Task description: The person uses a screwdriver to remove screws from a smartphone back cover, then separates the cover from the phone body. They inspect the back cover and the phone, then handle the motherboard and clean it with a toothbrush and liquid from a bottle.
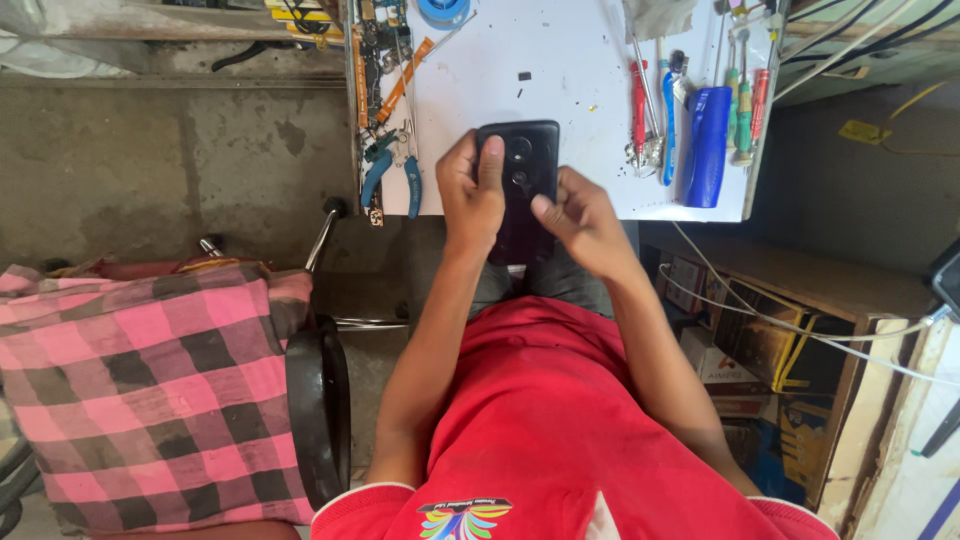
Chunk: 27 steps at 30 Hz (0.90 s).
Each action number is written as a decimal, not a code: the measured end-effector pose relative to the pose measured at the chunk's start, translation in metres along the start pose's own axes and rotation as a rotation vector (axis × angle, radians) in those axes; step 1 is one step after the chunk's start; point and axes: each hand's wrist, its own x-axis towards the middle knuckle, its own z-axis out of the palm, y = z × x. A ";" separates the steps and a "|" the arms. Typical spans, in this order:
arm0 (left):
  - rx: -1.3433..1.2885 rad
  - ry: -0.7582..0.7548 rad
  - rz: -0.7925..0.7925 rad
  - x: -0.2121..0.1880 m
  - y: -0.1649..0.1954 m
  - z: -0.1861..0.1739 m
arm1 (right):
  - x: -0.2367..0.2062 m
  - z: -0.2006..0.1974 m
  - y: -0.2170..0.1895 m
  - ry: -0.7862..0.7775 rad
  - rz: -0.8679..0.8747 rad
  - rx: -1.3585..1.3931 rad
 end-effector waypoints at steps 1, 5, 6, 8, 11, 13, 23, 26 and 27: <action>0.051 -0.009 0.035 -0.001 0.002 0.001 | 0.005 -0.001 -0.006 0.018 0.022 0.087; 0.209 -0.034 0.099 -0.005 0.010 0.008 | 0.024 -0.004 -0.017 0.054 -0.054 0.215; 0.238 -0.039 0.100 -0.006 0.011 0.009 | 0.026 -0.004 -0.017 0.054 -0.118 0.192; 0.254 -0.043 0.139 -0.006 0.015 0.009 | 0.029 -0.005 -0.016 0.068 -0.109 0.210; 0.223 -0.089 0.132 -0.006 0.018 0.008 | 0.029 -0.008 -0.012 0.095 -0.094 0.217; 0.214 -0.112 0.122 -0.005 0.018 0.007 | 0.030 -0.009 -0.011 0.124 -0.092 0.205; 0.143 -0.118 0.005 -0.003 0.015 0.012 | 0.030 -0.002 -0.005 0.211 -0.107 0.168; 0.139 -0.125 0.016 0.000 0.015 0.008 | 0.028 0.001 -0.007 0.186 -0.139 0.165; 0.147 -0.124 0.019 0.000 0.015 0.005 | 0.026 0.003 -0.008 0.167 -0.152 0.162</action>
